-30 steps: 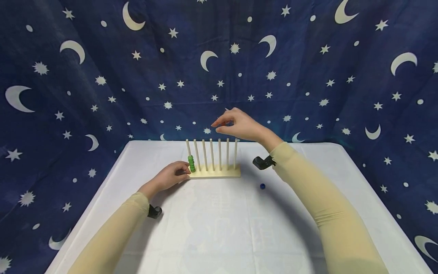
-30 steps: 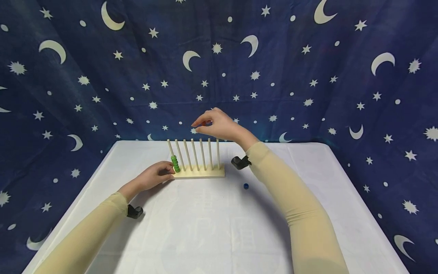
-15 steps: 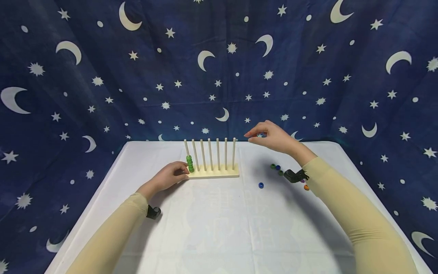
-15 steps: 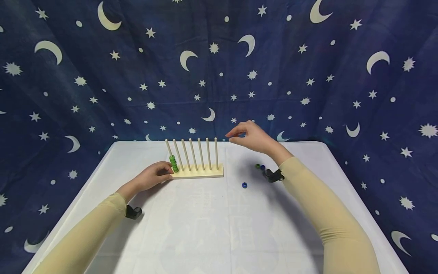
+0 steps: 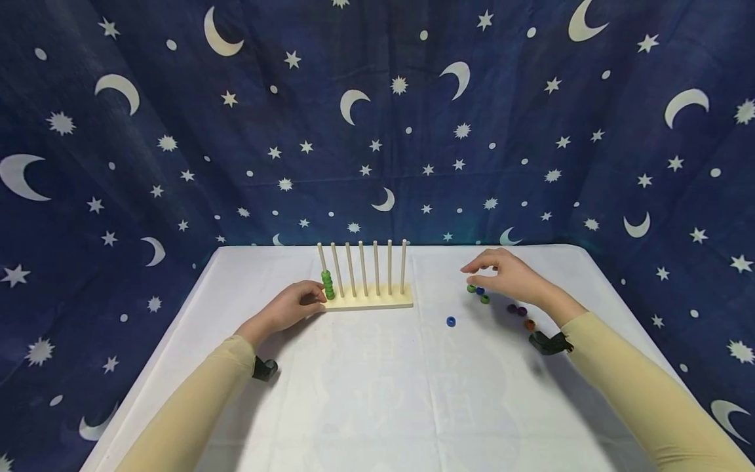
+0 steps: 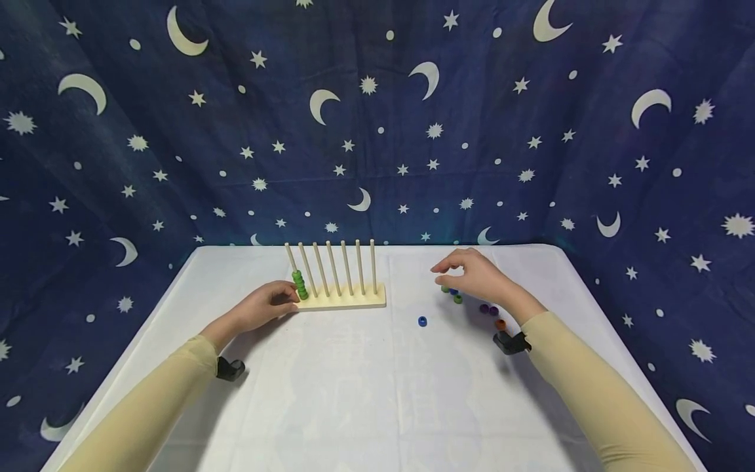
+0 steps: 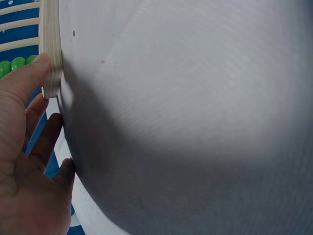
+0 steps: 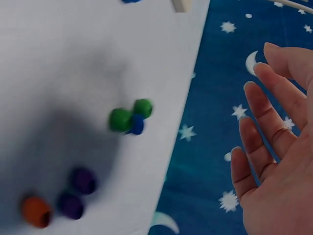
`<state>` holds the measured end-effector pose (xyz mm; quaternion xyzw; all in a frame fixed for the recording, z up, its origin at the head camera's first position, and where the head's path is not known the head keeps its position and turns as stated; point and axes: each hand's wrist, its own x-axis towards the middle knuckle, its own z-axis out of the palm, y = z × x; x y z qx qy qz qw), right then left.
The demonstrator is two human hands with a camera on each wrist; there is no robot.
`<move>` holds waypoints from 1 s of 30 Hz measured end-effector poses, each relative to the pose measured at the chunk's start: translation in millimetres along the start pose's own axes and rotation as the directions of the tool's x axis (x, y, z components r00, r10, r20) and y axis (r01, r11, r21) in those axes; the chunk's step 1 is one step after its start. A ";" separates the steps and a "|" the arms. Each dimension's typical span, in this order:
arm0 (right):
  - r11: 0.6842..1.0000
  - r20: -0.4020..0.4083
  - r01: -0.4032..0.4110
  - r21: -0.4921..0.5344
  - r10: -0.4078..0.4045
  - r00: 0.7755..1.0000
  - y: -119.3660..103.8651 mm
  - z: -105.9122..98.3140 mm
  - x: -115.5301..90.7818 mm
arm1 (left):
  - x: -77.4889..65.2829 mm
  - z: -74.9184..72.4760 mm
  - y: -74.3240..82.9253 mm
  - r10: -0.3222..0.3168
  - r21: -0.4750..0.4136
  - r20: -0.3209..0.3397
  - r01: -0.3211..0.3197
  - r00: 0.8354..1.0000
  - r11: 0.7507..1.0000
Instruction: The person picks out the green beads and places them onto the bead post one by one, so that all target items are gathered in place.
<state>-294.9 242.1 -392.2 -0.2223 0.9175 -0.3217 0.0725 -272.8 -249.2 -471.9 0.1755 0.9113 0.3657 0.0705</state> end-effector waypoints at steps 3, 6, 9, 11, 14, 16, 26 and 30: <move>0.999 -0.010 -0.040 -0.010 0.040 0.999 10.7 3.8 -11.1 | -1.1 1.1 0.7 0.001 0.006 -0.003 -0.001 1.000 1.000; 0.997 -0.019 -0.070 -0.031 0.070 0.997 19.0 6.7 -20.7 | -2.0 1.9 1.6 -0.005 0.006 -0.004 0.005 1.000 1.000; 0.994 -0.023 -0.095 -0.047 0.094 0.995 24.5 9.0 -27.9 | -2.4 2.5 2.4 -0.014 0.008 -0.001 0.014 1.000 1.000; 0.992 -0.026 -0.112 -0.060 0.110 0.994 27.7 10.5 -31.3 | -2.6 2.8 2.6 -0.018 0.010 0.000 0.018 1.000 1.000; 0.988 -0.033 -0.137 -0.070 0.135 0.990 33.3 12.5 -35.7 | -2.8 3.1 2.4 -0.018 0.010 0.000 0.018 1.000 1.000; 0.987 -0.041 -0.143 -0.073 0.140 0.989 37.2 14.4 -37.8 | -3.1 3.0 2.2 -0.016 0.008 -0.001 0.016 1.000 1.000; 0.974 -0.120 -0.199 -0.109 0.186 0.975 51.9 27.5 -40.1 | -2.7 2.5 3.1 -0.010 -0.002 0.001 0.010 1.000 1.000; 0.962 -0.158 -0.233 -0.142 0.211 0.965 56.1 32.2 -37.0 | -1.4 2.8 2.7 -0.005 -0.005 -0.002 0.005 1.000 1.000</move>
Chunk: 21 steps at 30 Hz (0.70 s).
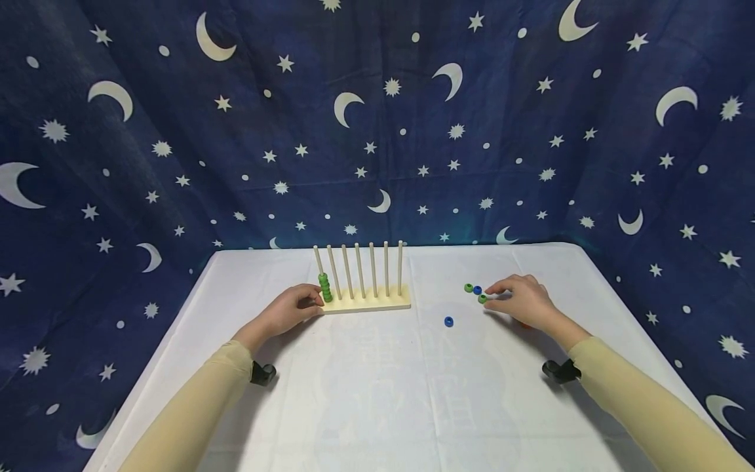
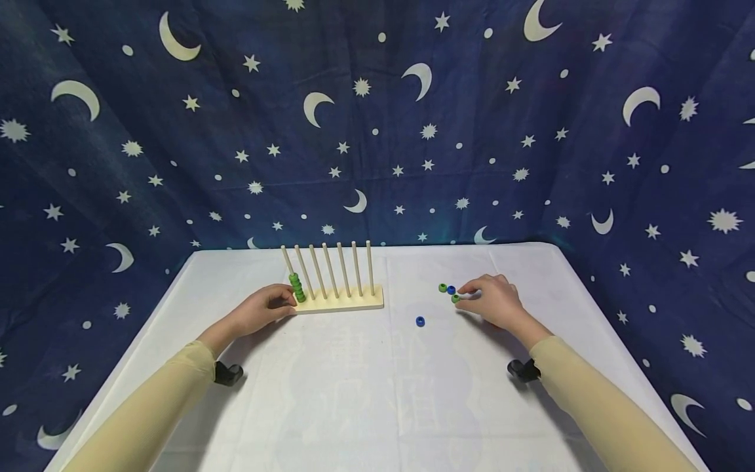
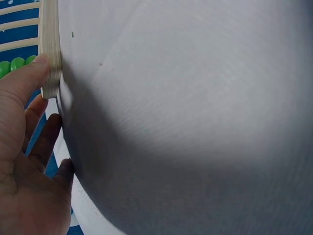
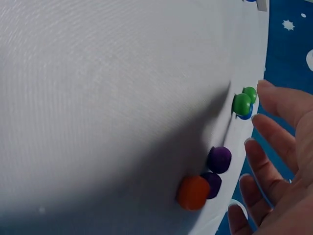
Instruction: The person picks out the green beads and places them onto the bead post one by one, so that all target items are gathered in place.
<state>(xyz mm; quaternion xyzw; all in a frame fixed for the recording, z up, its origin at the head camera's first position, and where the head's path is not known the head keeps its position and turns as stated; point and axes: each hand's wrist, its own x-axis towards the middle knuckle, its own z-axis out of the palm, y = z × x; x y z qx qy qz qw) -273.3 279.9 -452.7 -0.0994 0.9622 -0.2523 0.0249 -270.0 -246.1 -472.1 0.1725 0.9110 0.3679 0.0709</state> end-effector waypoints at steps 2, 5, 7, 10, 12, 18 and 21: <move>1.000 -0.007 -0.017 -0.005 0.017 1.000 0.8 2.3 1.9 | 0.0 0.1 -0.6 0.002 -0.003 -0.004 -0.002 1.000 1.000; 0.999 -0.008 -0.049 0.007 0.049 0.999 2.5 4.6 4.5 | 0.1 0.2 -1.1 0.004 -0.008 -0.005 -0.004 1.000 1.000; 0.997 0.001 -0.074 0.023 0.074 0.997 1.9 5.1 5.5 | 0.2 0.5 -1.6 0.001 -0.011 -0.005 -0.002 1.000 1.000; 0.993 0.013 -0.112 0.045 0.112 0.994 2.0 6.7 7.3 | 0.3 0.5 -2.1 -0.003 -0.010 -0.005 0.003 1.000 1.000; 0.988 0.021 -0.137 0.065 0.136 0.991 2.5 8.0 8.6 | 0.6 0.3 -2.0 -0.008 -0.013 -0.006 0.008 1.000 1.000; 0.978 0.029 -0.167 0.124 0.165 0.986 5.0 11.6 9.4 | 1.2 0.1 -1.6 -0.009 -0.010 -0.007 0.009 1.000 1.000; 0.975 0.033 -0.174 0.141 0.171 0.985 4.4 11.7 8.5 | 0.9 0.2 -1.8 -0.006 -0.010 -0.008 0.006 1.000 1.000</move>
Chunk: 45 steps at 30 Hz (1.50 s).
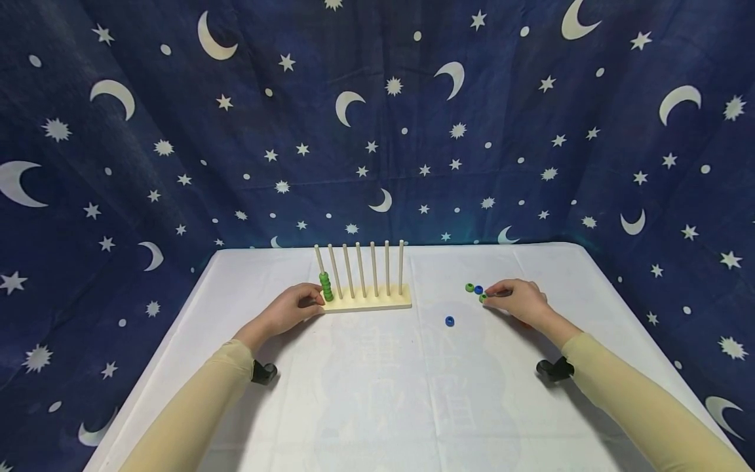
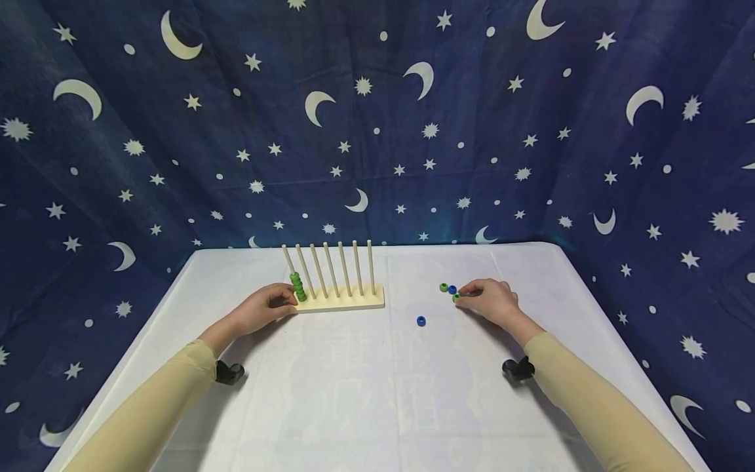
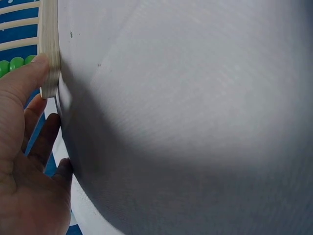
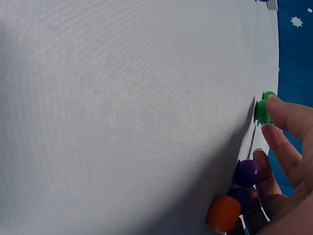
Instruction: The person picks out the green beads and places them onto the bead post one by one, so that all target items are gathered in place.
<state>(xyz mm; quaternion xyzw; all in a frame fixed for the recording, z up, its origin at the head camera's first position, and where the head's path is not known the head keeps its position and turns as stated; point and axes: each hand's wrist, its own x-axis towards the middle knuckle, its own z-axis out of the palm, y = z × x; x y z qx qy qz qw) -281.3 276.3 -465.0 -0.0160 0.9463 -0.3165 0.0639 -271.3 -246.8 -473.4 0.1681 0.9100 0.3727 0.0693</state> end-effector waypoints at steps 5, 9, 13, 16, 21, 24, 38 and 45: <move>1.000 0.001 -0.018 0.004 0.018 1.000 -0.7 0.6 -0.3 | -0.4 -0.1 0.3 0.003 -0.004 -0.003 -0.003 1.000 1.000; 1.000 0.006 -0.022 0.000 0.022 1.000 0.2 2.7 1.1 | -0.4 0.0 0.2 0.003 -0.003 -0.003 -0.003 1.000 1.000; 1.000 0.005 -0.012 -0.004 0.012 1.000 0.8 3.7 2.0 | -0.5 0.2 0.3 0.003 -0.007 -0.004 -0.003 1.000 1.000; 1.000 0.001 -0.006 -0.001 0.006 1.000 0.6 3.4 2.3 | -0.2 0.3 0.5 0.004 -0.012 -0.005 -0.004 1.000 1.000; 1.000 -0.008 0.006 0.000 -0.006 1.000 -0.2 1.8 2.3 | 1.1 0.7 0.4 0.011 -0.011 -0.005 -0.011 1.000 1.000; 1.000 0.006 0.016 -0.010 -0.016 1.000 0.6 1.2 2.6 | 0.9 0.7 0.2 0.005 -0.016 -0.007 -0.005 1.000 1.000; 0.994 0.126 0.077 0.073 -0.086 0.988 15.8 -5.0 3.3 | -1.4 0.1 -0.3 -0.005 -0.024 -0.008 0.005 1.000 1.000; 0.993 0.142 0.104 0.063 -0.112 0.984 18.9 -6.0 4.8 | -1.4 0.8 0.7 -0.009 -0.017 -0.003 0.009 1.000 1.000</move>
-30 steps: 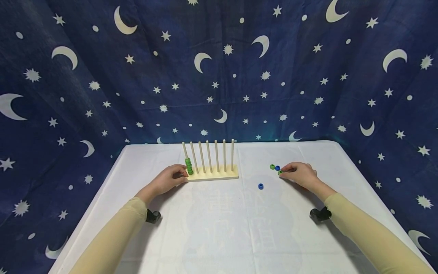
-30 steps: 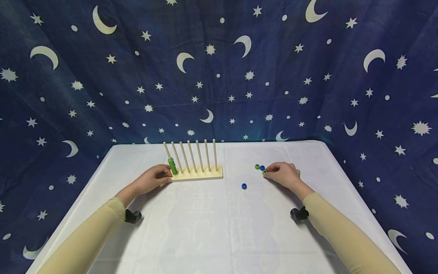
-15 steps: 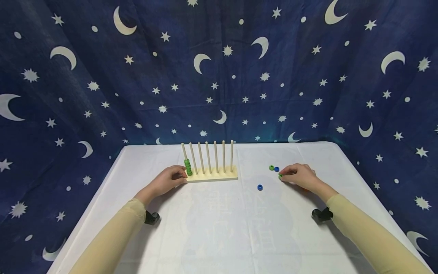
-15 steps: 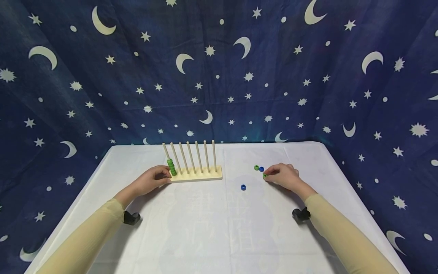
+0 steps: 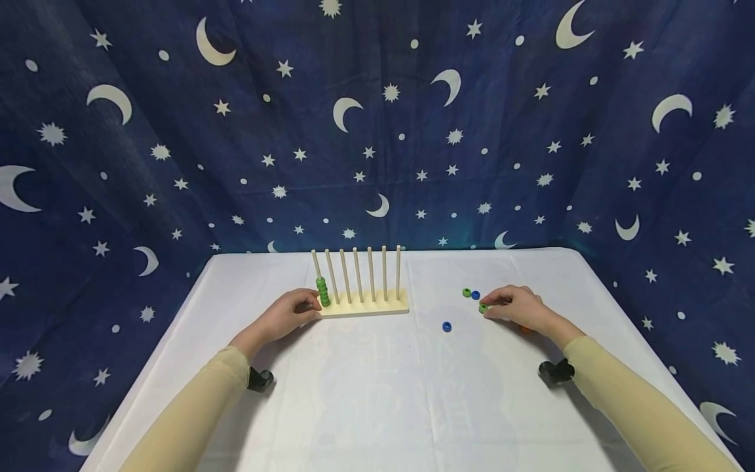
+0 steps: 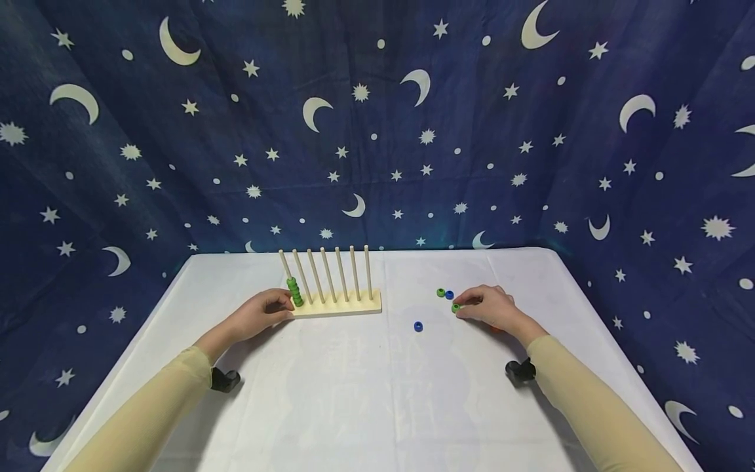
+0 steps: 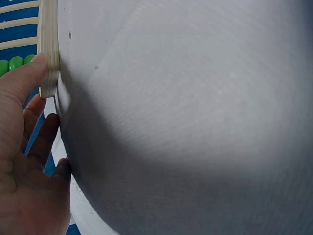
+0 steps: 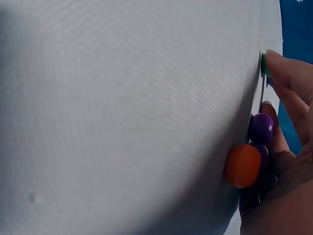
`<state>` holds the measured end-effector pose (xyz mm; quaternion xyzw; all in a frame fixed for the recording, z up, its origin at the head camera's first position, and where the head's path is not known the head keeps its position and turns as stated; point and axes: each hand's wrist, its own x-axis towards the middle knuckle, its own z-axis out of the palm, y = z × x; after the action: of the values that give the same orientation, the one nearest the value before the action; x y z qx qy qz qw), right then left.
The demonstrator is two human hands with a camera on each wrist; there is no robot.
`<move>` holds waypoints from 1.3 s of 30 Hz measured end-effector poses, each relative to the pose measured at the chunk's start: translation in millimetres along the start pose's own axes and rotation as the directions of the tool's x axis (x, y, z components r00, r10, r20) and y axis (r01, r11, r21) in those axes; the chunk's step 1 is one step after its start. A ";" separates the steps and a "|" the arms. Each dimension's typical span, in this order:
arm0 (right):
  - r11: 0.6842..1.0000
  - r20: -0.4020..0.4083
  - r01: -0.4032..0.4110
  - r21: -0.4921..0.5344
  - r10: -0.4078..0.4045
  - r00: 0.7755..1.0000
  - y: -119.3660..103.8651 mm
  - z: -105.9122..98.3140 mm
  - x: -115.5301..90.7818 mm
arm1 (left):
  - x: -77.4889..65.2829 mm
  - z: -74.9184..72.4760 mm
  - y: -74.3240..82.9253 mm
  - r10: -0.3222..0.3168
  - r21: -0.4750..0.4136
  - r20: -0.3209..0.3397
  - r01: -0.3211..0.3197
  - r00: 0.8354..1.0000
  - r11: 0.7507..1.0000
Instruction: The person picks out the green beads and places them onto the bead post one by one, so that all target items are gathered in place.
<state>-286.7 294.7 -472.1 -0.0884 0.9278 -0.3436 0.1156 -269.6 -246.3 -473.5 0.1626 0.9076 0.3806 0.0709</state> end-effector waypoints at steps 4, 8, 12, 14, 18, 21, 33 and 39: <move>1.000 0.002 -0.012 -0.004 0.012 1.000 -0.4 -0.6 1.4 | 1.3 -0.3 -0.9 0.003 -0.002 -0.004 -0.003 1.000 1.000; 1.000 -0.001 -0.024 -0.001 0.024 1.000 -1.6 -0.2 2.3 | 2.3 -0.5 -2.9 0.003 -0.004 -0.011 -0.003 1.000 1.000; 0.999 -0.005 -0.028 0.018 0.028 1.000 -2.2 0.9 2.0 | 1.6 -0.3 -3.9 0.000 0.003 -0.016 0.000 1.000 1.000; 0.999 -0.006 -0.035 0.029 0.035 0.999 -1.7 1.3 1.8 | 1.5 0.1 -4.1 0.001 0.006 -0.015 -0.001 1.000 1.000; 0.999 -0.009 -0.039 0.036 0.039 0.999 0.7 0.9 1.3 | 2.3 0.4 -3.2 0.009 -0.002 -0.017 -0.009 1.000 1.000; 0.999 -0.018 -0.035 0.030 0.036 0.999 2.3 0.7 1.5 | 3.3 0.1 -2.4 0.010 -0.009 -0.017 -0.010 1.000 1.000; 0.999 -0.061 -0.026 0.018 0.027 0.998 0.5 6.7 -0.2 | -0.6 2.4 -4.2 -0.023 -0.006 -0.025 0.023 0.999 1.000; 1.000 -0.076 -0.008 0.000 0.008 0.997 3.1 9.7 -1.6 | -2.0 6.2 -7.5 -0.007 -0.017 -0.027 0.006 1.000 1.000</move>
<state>-282.7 291.4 -481.1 -0.0715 0.9319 -0.3461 0.0814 -268.0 -247.8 -483.2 0.1538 0.9057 0.3901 0.0613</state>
